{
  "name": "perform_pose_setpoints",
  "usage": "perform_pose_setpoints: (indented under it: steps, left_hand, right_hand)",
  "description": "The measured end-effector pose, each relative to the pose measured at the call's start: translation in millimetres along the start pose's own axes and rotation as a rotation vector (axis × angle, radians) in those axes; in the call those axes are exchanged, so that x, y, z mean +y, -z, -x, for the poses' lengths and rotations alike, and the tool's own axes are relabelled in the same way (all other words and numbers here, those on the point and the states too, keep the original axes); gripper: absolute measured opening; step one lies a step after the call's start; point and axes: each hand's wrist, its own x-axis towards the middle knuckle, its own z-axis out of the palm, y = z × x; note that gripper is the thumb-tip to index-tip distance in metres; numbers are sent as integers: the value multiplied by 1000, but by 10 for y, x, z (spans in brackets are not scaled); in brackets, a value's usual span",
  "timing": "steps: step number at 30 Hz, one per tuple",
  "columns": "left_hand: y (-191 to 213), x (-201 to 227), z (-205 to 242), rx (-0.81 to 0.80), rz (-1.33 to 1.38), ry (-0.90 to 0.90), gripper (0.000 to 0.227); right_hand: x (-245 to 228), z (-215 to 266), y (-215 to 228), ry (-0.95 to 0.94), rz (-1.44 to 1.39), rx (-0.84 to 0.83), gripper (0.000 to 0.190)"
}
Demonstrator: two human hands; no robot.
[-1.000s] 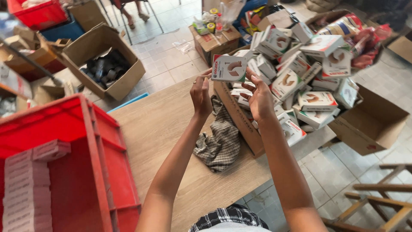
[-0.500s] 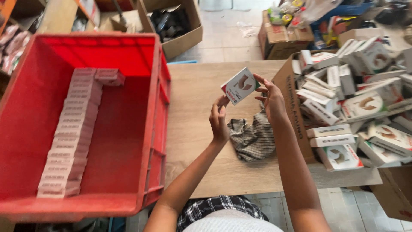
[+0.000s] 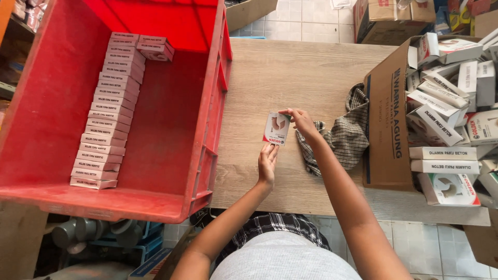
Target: Cleaning small product boxes with a cloth and sorting them into a large red crate in a warehouse setting.
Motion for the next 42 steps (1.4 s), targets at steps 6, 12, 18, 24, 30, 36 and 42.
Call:
perform_pose_setpoints:
  steps: [6,12,18,24,30,36,42]
  left_hand:
    - [167,-238,-194,39,9,87,64]
    - [196,-118,-544,166,-365,-21,60]
    - [86,264,-971,-64,-1038,-466,52]
    - [-78,307,-1156,-262,-1180,-349,63]
    - [80,352,-1441,-354,-1170,-563,46]
    - [206,842,-1026,-571,-1485,-503,111]
    - [203,802,-1007,-583,-1657,-478,119]
  right_hand:
    - [532,-301,-141,12,66,70,25]
    - [772,18,-106,-68,259,288,24]
    - [1090,651,-331,-348,-675,192,38]
    - [1131,972,-735,-267,-802,105,54]
    - [983,835,-328,-9,-417,319,22]
    - [1125,375,245,347,825,553,48]
    - [1302,-16,426,442,593,576,38]
